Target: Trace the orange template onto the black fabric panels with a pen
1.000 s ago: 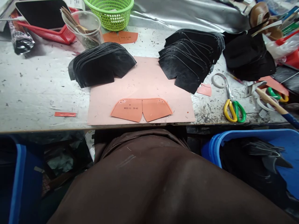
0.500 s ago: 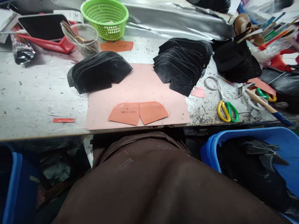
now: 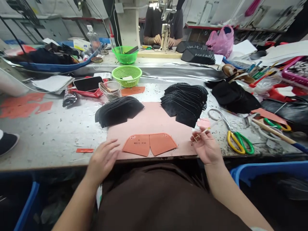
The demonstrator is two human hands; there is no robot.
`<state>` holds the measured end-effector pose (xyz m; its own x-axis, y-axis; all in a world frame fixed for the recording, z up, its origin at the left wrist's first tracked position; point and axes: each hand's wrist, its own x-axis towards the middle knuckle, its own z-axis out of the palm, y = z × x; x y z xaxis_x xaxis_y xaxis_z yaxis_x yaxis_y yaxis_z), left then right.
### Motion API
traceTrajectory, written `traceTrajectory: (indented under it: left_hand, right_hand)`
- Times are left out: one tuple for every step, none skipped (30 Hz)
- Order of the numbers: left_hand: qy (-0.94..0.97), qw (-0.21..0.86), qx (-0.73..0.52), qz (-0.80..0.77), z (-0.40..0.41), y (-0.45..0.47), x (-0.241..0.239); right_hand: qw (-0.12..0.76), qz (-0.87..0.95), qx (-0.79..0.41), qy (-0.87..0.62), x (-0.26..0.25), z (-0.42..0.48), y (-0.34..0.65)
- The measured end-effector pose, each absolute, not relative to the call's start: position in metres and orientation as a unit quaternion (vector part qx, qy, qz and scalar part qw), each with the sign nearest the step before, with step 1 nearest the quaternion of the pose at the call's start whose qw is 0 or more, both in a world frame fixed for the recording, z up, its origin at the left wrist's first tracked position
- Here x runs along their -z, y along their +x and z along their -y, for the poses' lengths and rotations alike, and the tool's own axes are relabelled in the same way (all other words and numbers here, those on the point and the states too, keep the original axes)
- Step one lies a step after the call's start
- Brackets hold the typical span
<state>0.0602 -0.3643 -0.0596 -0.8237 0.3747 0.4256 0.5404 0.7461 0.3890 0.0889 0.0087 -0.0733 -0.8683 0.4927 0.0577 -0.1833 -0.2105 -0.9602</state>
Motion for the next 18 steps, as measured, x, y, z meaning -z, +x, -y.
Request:
traceTrajectory:
  left_hand:
    - [-0.264, 0.151, 0.259, 0.917, 0.359, 0.060, 0.064]
    - [-0.278, 0.137, 0.258, 0.915, 0.353, 0.060, 0.068]
    - [-0.288, 0.123, 0.252, 0.916, 0.348, 0.059, 0.072]
    - [-0.291, 0.108, 0.241, 0.919, 0.343, 0.058, 0.075]
    - [-0.290, 0.096, 0.231, 0.923, 0.341, 0.056, 0.076]
    - [-0.286, 0.090, 0.225, 0.927, 0.339, 0.052, 0.076]
    - [-0.278, 0.090, 0.221, 0.930, 0.340, 0.047, 0.075]
    - [-0.269, 0.101, 0.213, 0.934, 0.342, 0.041, 0.074]
    - [-0.257, 0.119, 0.199, 0.938, 0.344, 0.033, 0.071]
    - [-0.245, 0.140, 0.180, 0.942, 0.348, 0.024, 0.068]
    - [-0.236, 0.158, 0.160, 0.945, 0.352, 0.015, 0.066]
    - [-0.228, 0.172, 0.142, 0.948, 0.355, 0.005, 0.062]
    - [-0.224, 0.180, 0.129, 0.949, 0.357, -0.005, 0.059]
    - [-0.223, 0.182, 0.121, 0.950, 0.358, -0.014, 0.056]
    - [-0.230, 0.181, 0.114, 0.949, 0.358, -0.021, 0.053]
    - [-0.242, 0.178, 0.106, 0.948, 0.357, -0.026, 0.050]
    - [-0.261, 0.173, 0.100, 0.944, 0.354, -0.029, 0.047]
    - [-0.285, 0.165, 0.097, 0.939, 0.350, -0.030, 0.046]
  right_hand:
    - [0.211, 0.595, -0.763, -0.138, 0.081, -0.002, 0.089]
    - [0.212, 0.618, -0.744, -0.140, 0.087, 0.004, 0.088]
    - [0.215, 0.650, -0.716, -0.140, 0.090, 0.008, 0.088]
    - [0.216, 0.681, -0.686, -0.137, 0.091, 0.011, 0.086]
    - [0.213, 0.708, -0.660, -0.133, 0.091, 0.013, 0.084]
    - [0.207, 0.730, -0.639, -0.127, 0.089, 0.015, 0.082]
    - [0.199, 0.745, -0.626, -0.118, 0.087, 0.017, 0.080]
    - [0.191, 0.755, -0.618, -0.107, 0.086, 0.019, 0.077]
    - [0.183, 0.761, -0.615, -0.092, 0.086, 0.021, 0.076]
    - [0.174, 0.766, -0.614, -0.077, 0.087, 0.024, 0.074]
    - [0.164, 0.770, -0.613, -0.061, 0.089, 0.027, 0.073]
    - [0.155, 0.776, -0.610, -0.048, 0.090, 0.029, 0.073]
    - [0.150, 0.785, -0.599, -0.036, 0.092, 0.032, 0.073]
    - [0.148, 0.801, -0.580, -0.020, 0.093, 0.034, 0.072]
    - [0.153, 0.819, -0.553, 0.000, 0.093, 0.036, 0.072]
    - [0.161, 0.838, -0.521, 0.028, 0.093, 0.037, 0.072]
    - [0.169, 0.853, -0.490, 0.060, 0.092, 0.038, 0.072]
    - [0.176, 0.865, -0.461, 0.092, 0.091, 0.038, 0.072]
